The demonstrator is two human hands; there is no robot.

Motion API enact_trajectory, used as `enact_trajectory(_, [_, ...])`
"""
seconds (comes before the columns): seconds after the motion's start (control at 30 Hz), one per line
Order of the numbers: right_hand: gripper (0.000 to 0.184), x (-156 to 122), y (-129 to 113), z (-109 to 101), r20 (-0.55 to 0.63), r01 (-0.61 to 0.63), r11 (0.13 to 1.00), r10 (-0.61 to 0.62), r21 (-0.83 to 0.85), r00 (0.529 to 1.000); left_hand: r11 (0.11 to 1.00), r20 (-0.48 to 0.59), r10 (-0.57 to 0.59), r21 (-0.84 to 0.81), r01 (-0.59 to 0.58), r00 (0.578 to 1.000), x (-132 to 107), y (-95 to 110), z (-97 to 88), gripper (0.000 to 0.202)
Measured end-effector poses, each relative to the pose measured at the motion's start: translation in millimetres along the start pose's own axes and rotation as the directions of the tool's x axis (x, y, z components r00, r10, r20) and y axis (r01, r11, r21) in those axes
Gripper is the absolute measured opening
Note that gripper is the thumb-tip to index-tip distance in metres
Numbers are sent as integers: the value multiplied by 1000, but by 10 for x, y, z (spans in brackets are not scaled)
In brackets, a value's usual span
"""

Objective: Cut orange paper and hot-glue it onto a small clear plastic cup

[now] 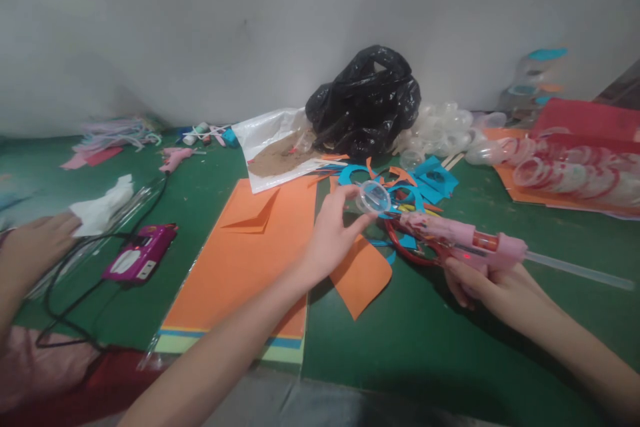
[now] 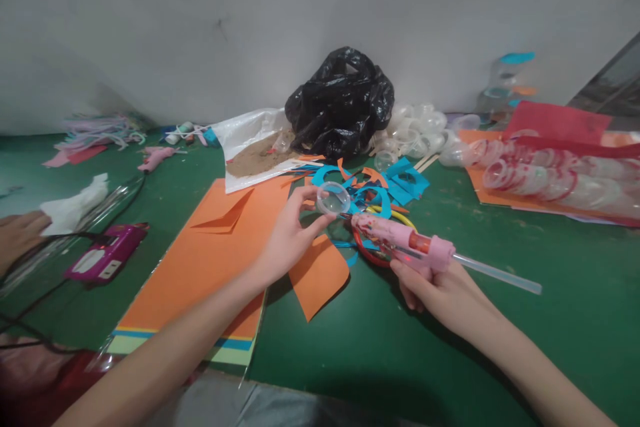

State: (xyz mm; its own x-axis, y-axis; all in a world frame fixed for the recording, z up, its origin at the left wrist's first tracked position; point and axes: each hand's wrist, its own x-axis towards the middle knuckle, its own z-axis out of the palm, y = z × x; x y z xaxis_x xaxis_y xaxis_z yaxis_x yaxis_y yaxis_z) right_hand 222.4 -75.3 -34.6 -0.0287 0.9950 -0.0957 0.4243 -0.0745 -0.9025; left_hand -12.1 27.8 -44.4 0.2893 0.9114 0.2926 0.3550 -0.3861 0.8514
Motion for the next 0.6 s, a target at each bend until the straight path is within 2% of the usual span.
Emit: enact_trajectory(0.6, [45, -12, -29, 8, -5, -21, 1000, 21, -5, 1000, 1000, 8, 8, -17, -8, 1000, 5, 7, -2, 27])
